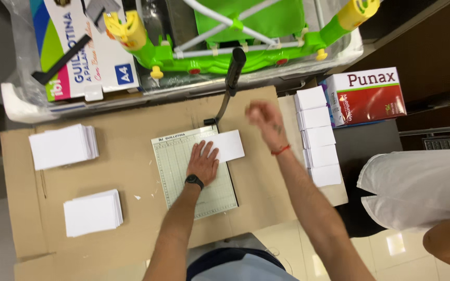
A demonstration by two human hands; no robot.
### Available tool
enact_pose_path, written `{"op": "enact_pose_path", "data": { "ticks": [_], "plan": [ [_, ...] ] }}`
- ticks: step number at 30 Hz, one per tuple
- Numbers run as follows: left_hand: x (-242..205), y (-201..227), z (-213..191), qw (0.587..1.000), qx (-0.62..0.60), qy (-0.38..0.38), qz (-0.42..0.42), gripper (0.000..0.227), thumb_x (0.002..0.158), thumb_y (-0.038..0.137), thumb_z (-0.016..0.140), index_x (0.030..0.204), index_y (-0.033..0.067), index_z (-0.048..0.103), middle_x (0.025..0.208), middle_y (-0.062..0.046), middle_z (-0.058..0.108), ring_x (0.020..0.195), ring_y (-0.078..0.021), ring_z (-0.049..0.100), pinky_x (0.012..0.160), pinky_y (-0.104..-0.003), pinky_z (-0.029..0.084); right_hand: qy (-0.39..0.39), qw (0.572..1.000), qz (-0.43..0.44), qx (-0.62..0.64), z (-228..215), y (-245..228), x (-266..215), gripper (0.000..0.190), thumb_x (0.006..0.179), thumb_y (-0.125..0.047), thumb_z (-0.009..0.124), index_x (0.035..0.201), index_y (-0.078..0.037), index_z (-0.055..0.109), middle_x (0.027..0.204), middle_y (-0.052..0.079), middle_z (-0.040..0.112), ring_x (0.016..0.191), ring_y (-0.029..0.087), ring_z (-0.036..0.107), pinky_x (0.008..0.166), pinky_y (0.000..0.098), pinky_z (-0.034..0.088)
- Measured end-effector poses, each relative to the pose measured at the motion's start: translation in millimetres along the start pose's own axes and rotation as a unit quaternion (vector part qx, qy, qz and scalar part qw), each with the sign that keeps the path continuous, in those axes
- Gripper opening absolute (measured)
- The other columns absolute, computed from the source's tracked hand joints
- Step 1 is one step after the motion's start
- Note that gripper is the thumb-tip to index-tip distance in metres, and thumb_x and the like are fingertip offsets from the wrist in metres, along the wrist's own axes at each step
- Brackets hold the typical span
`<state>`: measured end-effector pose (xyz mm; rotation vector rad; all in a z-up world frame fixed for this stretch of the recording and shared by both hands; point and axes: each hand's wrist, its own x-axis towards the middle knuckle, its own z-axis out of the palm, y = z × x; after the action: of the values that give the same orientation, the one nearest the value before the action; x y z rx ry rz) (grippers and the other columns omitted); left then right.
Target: The person repeatedly picks up stacks of white paper, aligns them on a paper cutter, and cuts them into smaller pieces. The cut pieces are then stacked on the table.
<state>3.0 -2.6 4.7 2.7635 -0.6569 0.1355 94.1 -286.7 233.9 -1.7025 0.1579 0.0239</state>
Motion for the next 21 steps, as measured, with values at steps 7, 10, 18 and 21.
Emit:
{"op": "enact_pose_path", "data": {
  "ticks": [7, 10, 18, 21],
  "plan": [
    [10, 2, -30, 0.998, -0.044, -0.047, 0.011, 0.058, 0.124, 0.045, 0.058, 0.173, 0.0165, 0.074, 0.195, -0.016, 0.058, 0.185, -0.0499, 0.041, 0.158, -0.071, 0.020, -0.065, 0.929, -0.346, -0.109, 59, -216, 59, 0.037, 0.135, -0.031, 0.065, 0.163, -0.007, 0.062, 0.146, 0.017, 0.072, 0.125, 0.028, 0.064, 0.107, 0.0457, 0.052],
    [9, 2, -35, 0.998, -0.049, -0.025, 0.022, 0.058, 0.123, 0.042, 0.062, 0.171, 0.0140, 0.076, 0.191, -0.017, 0.060, 0.182, -0.0508, 0.044, 0.157, -0.071, 0.022, -0.014, 0.912, -0.323, -0.253, 68, -233, 27, 0.031, 0.132, -0.040, 0.071, 0.126, -0.009, 0.074, 0.101, 0.005, 0.080, 0.078, 0.017, 0.067, 0.070, 0.0386, 0.051],
    [5, 0, -24, 0.997, -0.060, 0.043, 0.037, 0.056, 0.115, 0.038, 0.073, 0.164, 0.0119, 0.080, 0.183, -0.019, 0.069, 0.176, -0.0528, 0.054, 0.154, -0.071, 0.032, 0.017, 0.822, -0.027, -0.569, 61, -86, -275, 0.020, 0.127, -0.041, 0.068, 0.127, -0.021, 0.070, 0.076, 0.009, 0.078, 0.061, 0.045, 0.077, 0.052, 0.0641, 0.055],
    [5, 0, -17, 0.998, -0.054, -0.007, 0.019, 0.061, 0.122, 0.044, 0.063, 0.174, 0.0136, 0.075, 0.193, -0.017, 0.062, 0.183, -0.0516, 0.045, 0.158, -0.071, 0.023, -0.070, 0.741, 0.176, -0.644, 65, 86, -354, 0.029, 0.118, -0.050, 0.063, 0.118, -0.021, 0.060, 0.093, 0.009, 0.088, 0.086, 0.054, 0.087, 0.068, 0.0690, 0.063]
  ]
}}
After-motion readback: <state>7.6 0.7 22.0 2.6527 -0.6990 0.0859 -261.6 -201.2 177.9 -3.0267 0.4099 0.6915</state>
